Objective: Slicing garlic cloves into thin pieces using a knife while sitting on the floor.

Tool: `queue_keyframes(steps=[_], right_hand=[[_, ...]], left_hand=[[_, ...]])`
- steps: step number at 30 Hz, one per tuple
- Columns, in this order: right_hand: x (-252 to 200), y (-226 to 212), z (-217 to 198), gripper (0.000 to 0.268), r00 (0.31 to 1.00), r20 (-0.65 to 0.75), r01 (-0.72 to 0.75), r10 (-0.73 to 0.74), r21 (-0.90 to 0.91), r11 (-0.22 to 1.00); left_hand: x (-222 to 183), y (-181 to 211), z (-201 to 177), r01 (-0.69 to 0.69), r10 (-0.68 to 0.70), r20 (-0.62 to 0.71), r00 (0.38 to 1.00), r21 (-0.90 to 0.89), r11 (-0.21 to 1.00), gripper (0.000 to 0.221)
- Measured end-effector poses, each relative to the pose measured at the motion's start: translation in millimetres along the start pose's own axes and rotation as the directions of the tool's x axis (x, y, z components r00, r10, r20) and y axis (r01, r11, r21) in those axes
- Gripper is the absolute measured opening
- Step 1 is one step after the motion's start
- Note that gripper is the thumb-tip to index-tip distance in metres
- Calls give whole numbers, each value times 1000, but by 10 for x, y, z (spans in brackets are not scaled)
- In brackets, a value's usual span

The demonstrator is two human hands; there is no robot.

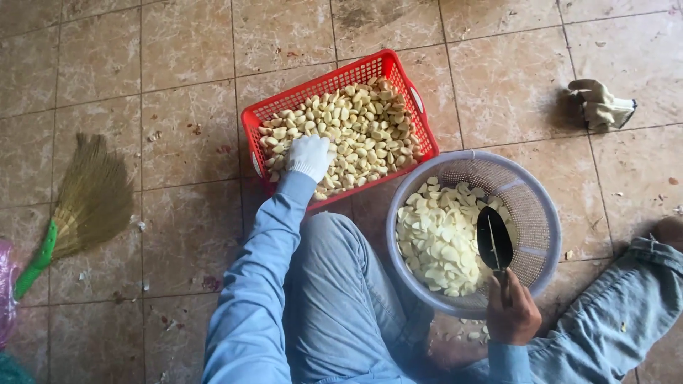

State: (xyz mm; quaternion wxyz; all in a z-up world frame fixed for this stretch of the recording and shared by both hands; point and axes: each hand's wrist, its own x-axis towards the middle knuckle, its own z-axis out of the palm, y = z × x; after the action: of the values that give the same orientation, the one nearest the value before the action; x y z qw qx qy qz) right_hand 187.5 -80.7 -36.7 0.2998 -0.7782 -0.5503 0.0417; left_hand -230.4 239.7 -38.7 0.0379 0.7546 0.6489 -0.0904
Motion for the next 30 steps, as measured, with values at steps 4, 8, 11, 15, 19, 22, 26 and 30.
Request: queue_keyframes(steps=[4,8,11,15,19,22,26,30], right_hand=[[24,-23,-8,42,1000,7,-25,25,8,1000],[37,-66,-52,41,1000,-7,-11,11,54,998],[47,-55,-57,41,999,1,-36,36,98,995],[-19,17,2,41,976,62,-219,210,335,916],[3,-209,58,55,911,195,-413,364,417,810],[16,-420,148,56,938,130,-340,323,542,769],[230,-809,72,60,959,194,-272,207,838,473],[338,-871,16,56,962,203,-271,183,780,564]], left_hand=[[54,57,-86,-7,10,-43,999,62,998,35],[-53,97,-310,156,-135,132,982,-160,975,31],[-199,77,-178,142,-176,-62,983,-359,923,37],[-526,331,-179,-146,-237,-176,955,-980,138,33],[-1014,1052,-258,226,190,138,972,-769,-598,42],[-1361,1771,-170,299,170,249,954,-716,-631,24],[-1667,2270,0,639,397,507,765,-526,-561,18],[-1761,2408,224,625,476,424,770,-652,-429,30]])
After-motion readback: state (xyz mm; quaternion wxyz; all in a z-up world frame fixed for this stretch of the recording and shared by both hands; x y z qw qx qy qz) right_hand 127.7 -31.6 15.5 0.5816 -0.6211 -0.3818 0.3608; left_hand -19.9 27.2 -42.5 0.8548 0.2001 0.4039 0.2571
